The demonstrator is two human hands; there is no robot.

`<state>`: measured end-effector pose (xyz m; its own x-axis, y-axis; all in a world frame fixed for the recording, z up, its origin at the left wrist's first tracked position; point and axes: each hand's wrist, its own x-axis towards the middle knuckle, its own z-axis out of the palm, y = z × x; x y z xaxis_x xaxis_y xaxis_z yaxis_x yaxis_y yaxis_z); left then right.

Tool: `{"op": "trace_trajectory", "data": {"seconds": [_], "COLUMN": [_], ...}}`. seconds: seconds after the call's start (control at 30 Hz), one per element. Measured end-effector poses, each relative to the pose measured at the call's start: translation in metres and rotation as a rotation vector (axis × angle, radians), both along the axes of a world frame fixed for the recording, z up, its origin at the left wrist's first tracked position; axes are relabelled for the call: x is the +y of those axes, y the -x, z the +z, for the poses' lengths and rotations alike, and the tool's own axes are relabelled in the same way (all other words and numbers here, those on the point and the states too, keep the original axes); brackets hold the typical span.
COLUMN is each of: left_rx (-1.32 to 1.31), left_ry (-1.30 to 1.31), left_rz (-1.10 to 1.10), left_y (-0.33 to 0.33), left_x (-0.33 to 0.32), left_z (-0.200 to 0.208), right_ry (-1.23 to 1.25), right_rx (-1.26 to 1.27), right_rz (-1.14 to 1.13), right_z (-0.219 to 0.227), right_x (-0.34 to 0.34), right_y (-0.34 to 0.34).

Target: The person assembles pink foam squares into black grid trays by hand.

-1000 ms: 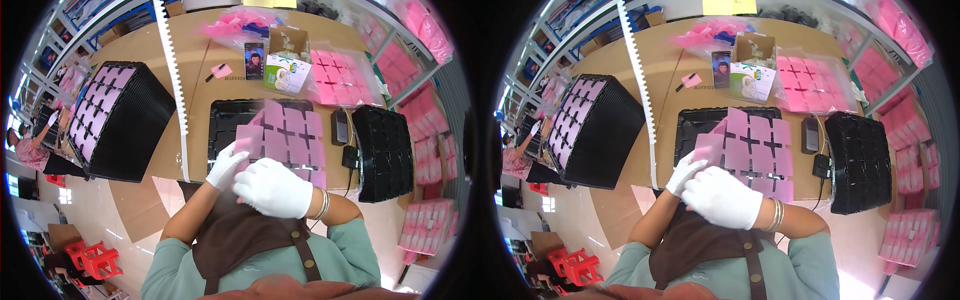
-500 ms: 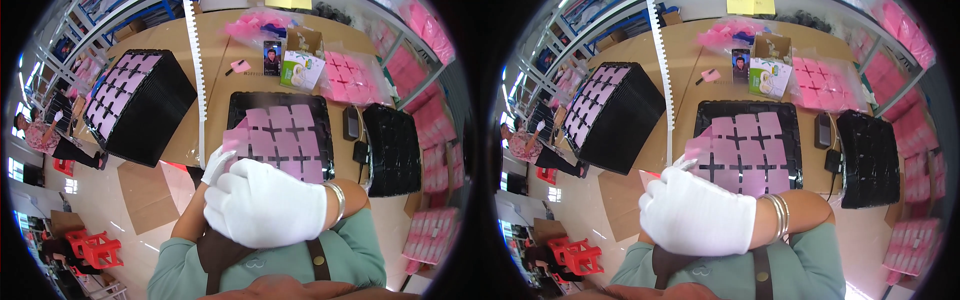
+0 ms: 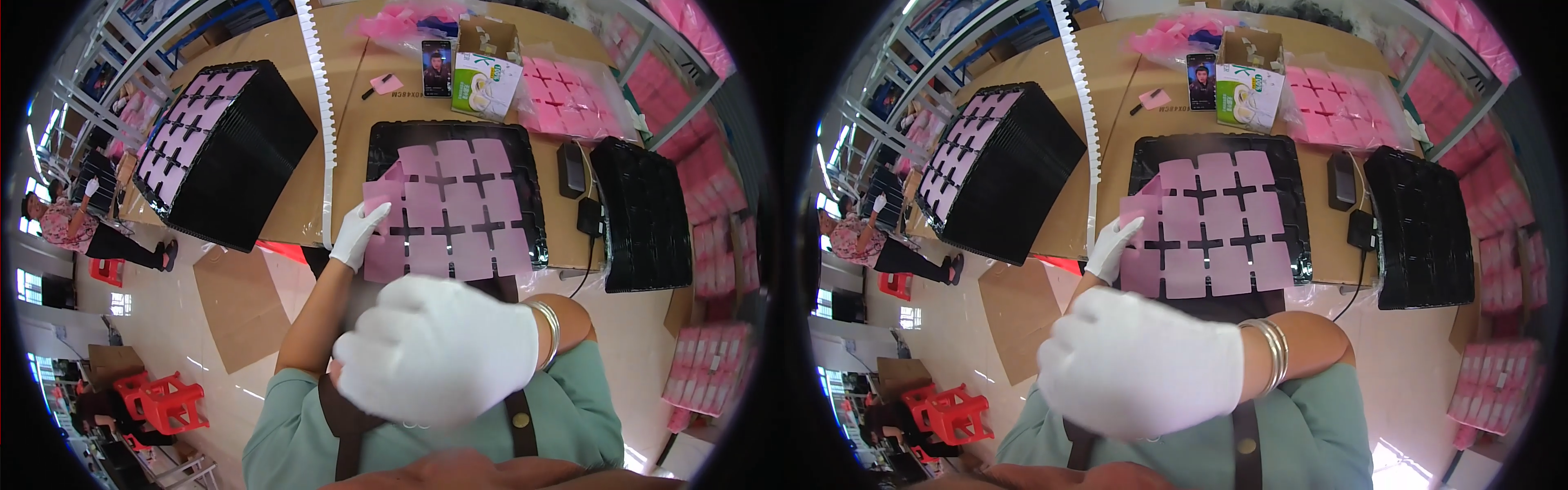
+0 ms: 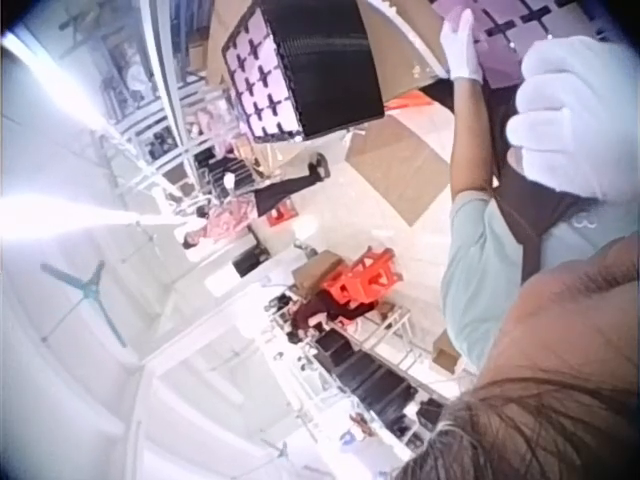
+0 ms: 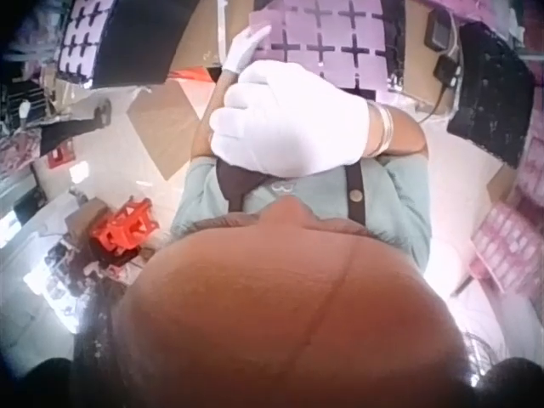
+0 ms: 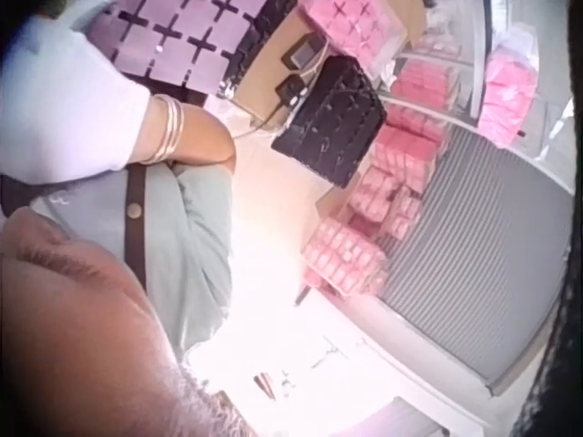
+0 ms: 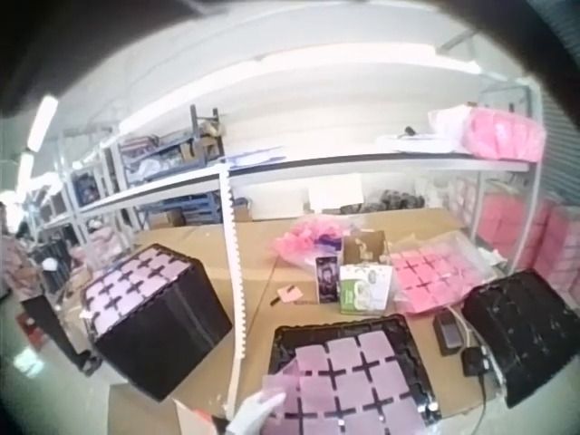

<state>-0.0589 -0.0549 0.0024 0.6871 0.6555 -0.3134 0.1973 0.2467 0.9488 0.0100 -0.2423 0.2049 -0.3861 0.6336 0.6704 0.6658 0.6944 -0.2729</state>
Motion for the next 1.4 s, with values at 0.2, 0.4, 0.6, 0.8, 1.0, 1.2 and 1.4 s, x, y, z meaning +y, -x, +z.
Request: {"op": "trace_trajectory", "data": {"seconds": [0.2, 0.4, 0.6, 0.8, 1.0, 1.2, 1.4], "left_rx": [-0.024, 0.072, 0.075, -0.065, -0.057, -0.045, -0.078], "left_ry": [-0.056, -0.002, -0.017, -0.043, -0.02, 0.015, -0.062], "left_rz": [0.003, 0.098, 0.022, 0.018, 0.042, 0.038, 0.006], "left_y": [0.005, -0.001, -0.001, -0.003, 0.001, -0.004, -0.011], "left_x": [0.005, 0.009, 0.017, 0.018, 0.026, 0.023, 0.019], "left_z": [-0.022, -0.003, -0.007, -0.014, -0.021, -0.01, -0.004], "right_ry": [0.185, 0.835, 0.697, 0.708, 0.74, 0.765, 0.795], "right_rx": [0.488, 0.216, 0.221, 0.116, 0.128, 0.205, 0.37], "right_rz": [-0.912, -1.326, -1.364, -1.269, -1.176, -1.097, -1.041], "right_z": [-0.101, -0.202, -0.21, -0.218, -0.216, -0.228, -0.229], "right_x": [-0.002, -0.026, 0.0, 0.014, 0.019, 0.015, 0.009], "right_y": [-0.137, -0.205, -0.195, -0.215, -0.228, -0.239, -0.241]}}
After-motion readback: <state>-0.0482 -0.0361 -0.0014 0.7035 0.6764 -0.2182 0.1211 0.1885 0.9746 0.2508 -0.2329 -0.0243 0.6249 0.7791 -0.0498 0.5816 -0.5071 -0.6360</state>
